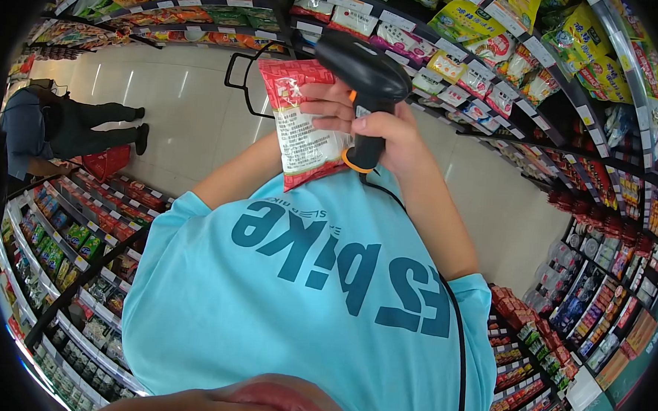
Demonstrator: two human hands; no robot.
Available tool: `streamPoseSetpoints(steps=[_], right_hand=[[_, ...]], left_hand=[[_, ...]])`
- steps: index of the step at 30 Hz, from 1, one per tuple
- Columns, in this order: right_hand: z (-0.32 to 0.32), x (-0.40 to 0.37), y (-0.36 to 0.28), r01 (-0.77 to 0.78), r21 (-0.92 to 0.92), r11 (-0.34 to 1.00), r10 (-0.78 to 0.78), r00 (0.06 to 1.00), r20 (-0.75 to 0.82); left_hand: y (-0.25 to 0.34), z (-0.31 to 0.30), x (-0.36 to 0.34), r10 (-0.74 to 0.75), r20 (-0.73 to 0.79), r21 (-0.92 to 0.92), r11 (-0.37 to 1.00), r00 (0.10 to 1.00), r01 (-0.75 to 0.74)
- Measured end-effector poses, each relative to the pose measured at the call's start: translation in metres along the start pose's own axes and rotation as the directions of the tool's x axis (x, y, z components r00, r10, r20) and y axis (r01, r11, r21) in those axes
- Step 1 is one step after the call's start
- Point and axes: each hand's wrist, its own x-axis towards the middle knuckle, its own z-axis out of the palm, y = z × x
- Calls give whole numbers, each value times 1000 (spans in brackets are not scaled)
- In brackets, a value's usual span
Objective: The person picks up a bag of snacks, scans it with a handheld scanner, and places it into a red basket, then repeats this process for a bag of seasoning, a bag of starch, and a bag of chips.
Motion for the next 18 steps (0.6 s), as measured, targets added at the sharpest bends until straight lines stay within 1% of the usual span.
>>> streamPoseSetpoints(steps=[1, 2, 3, 4, 5, 7, 8, 9, 10, 11, 12, 13, 16, 17, 18], right_hand=[[-4, -1, 1, -1, -4, 1000, 1, 1000, 4], [-8, -2, 2, -21, 70, 997, 22, 1000, -10], [-10, -3, 3, -40, 147, 988, 44, 999, -25], [-9, -4, 2, -58, 155, 986, 63, 998, -28], [-8, -3, 2, -61, 158, 986, 66, 997, -30], [-8, -2, 3, 9, 167, 986, 21, 984, -177], [-14, -2, 7, 18, 229, 973, 14, 990, -138], [-14, -3, 6, 19, 228, 974, 13, 990, -138], [-13, -3, 5, -41, 326, 945, 54, 998, -29], [-13, -3, 4, -110, 414, 904, 83, 993, 82], [-14, -1, 7, -126, 389, 913, 68, 985, 159], [-14, 0, 7, -126, 388, 913, 68, 985, 160], [-17, 2, 5, -110, 344, 933, 51, 983, 176], [-18, 2, 3, -109, 343, 933, 50, 983, 177], [-19, 2, 2, -95, 321, 942, 45, 986, 161]], left_hand=[[2, 1, -4, 1, 4, 4, 1000, 1000, -1], [-6, 24, -4, 67, -159, 121, 991, 985, -48], [-17, 49, -4, 151, -312, 242, 967, 938, -75], [-33, 79, 0, 302, -462, 428, 899, 834, -89], [-44, 96, 7, 303, -464, 425, 901, 832, -91], [-57, 115, 15, 423, -637, 420, 891, 644, -170], [-58, 114, 15, 438, -628, 495, 863, 643, -105], [-53, 104, 14, 438, -627, 495, 862, 644, -104], [-44, 87, 9, 320, -450, 437, 893, 834, -107], [-40, 79, 8, 187, -229, 379, 921, 955, -90], [-38, 73, 5, 215, -266, 458, 886, 940, -73], [-37, 68, 3, 215, -265, 459, 885, 940, -73], [-37, 66, 10, 150, -203, 369, 927, 968, -66], [-36, 64, 8, 148, -202, 370, 927, 968, -65], [-35, 60, 3, 159, -358, 348, 937, 920, -27]])
